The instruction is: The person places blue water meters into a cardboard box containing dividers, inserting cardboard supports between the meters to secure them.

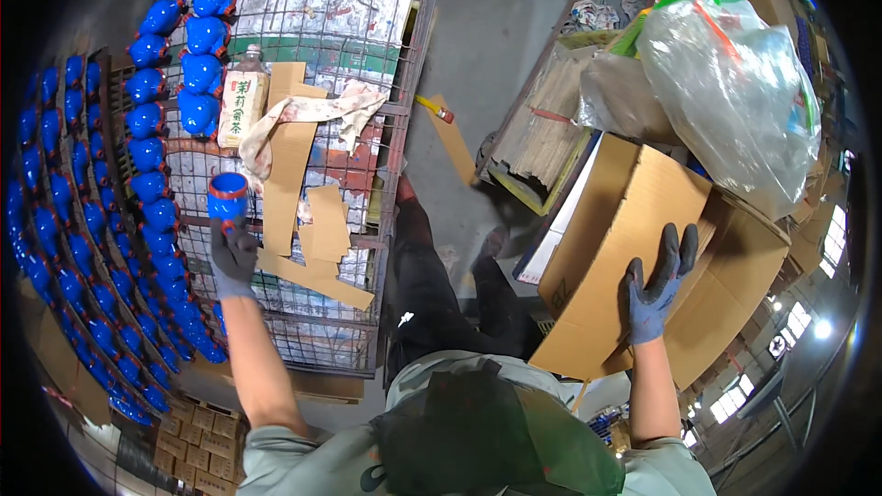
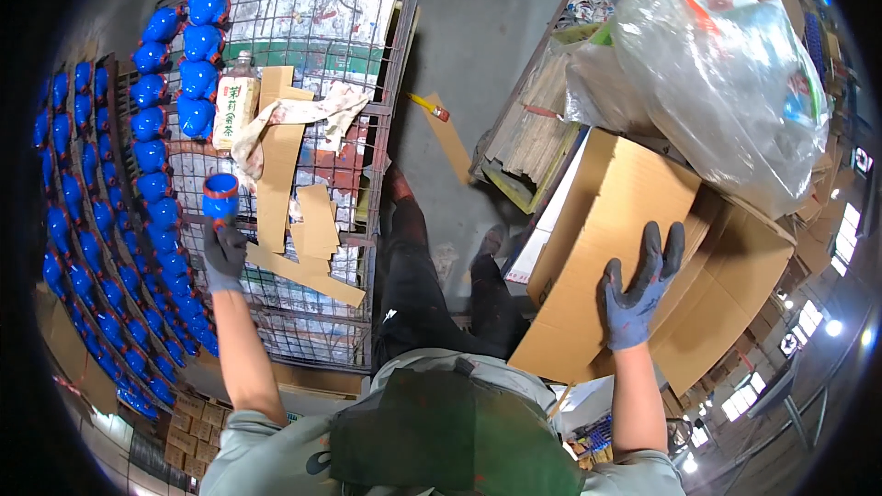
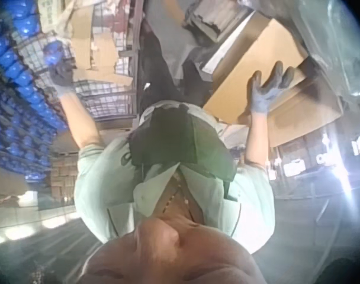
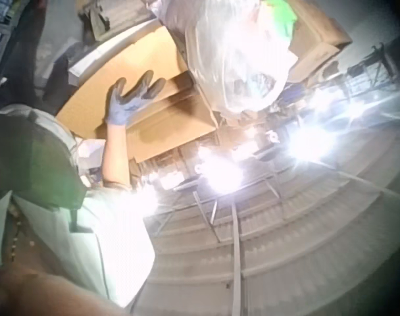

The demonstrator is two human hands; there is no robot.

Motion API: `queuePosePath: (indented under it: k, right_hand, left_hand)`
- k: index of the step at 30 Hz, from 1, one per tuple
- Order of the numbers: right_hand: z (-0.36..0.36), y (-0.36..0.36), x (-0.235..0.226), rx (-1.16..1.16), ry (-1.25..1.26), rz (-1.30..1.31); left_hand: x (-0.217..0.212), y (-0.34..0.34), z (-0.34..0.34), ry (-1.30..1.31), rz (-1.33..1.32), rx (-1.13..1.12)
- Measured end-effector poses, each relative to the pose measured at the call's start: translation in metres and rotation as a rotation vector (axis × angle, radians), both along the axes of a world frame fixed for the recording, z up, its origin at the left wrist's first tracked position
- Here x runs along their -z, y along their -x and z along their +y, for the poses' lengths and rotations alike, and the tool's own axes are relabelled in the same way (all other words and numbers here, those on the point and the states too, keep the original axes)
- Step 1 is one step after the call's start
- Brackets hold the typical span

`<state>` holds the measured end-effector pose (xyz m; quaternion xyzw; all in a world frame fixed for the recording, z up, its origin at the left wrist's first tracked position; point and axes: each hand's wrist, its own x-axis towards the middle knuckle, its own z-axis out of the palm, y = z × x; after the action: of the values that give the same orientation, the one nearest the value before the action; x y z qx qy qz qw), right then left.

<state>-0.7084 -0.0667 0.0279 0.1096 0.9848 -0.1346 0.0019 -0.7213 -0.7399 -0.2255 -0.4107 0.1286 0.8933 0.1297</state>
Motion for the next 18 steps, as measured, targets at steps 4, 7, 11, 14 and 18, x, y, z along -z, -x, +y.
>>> queuePosePath:
  k: [4,7,11,14,18]
  right_hand:
    - [0.007,-0.005,-0.007,0.003,-0.056,0.055]
    - [0.014,-0.009,-0.016,-0.071,0.028,0.238]
    - [0.014,-0.027,-0.039,-0.317,0.715,0.45]
    - [0.046,-0.024,-0.039,0.14,1.413,0.26]
    - [0.144,-0.024,-0.005,0.386,2.464,0.399]
  left_hand:
    - [-0.101,-0.023,0.131,0.009,0.099,0.059]
    - [-0.188,-0.025,0.252,0.108,0.075,0.173]
    - [-0.281,-0.029,0.417,0.71,0.626,0.821]
    - [-0.336,-0.034,0.523,0.806,1.041,1.155]
    - [-0.343,-0.048,0.639,1.2,1.958,1.942]
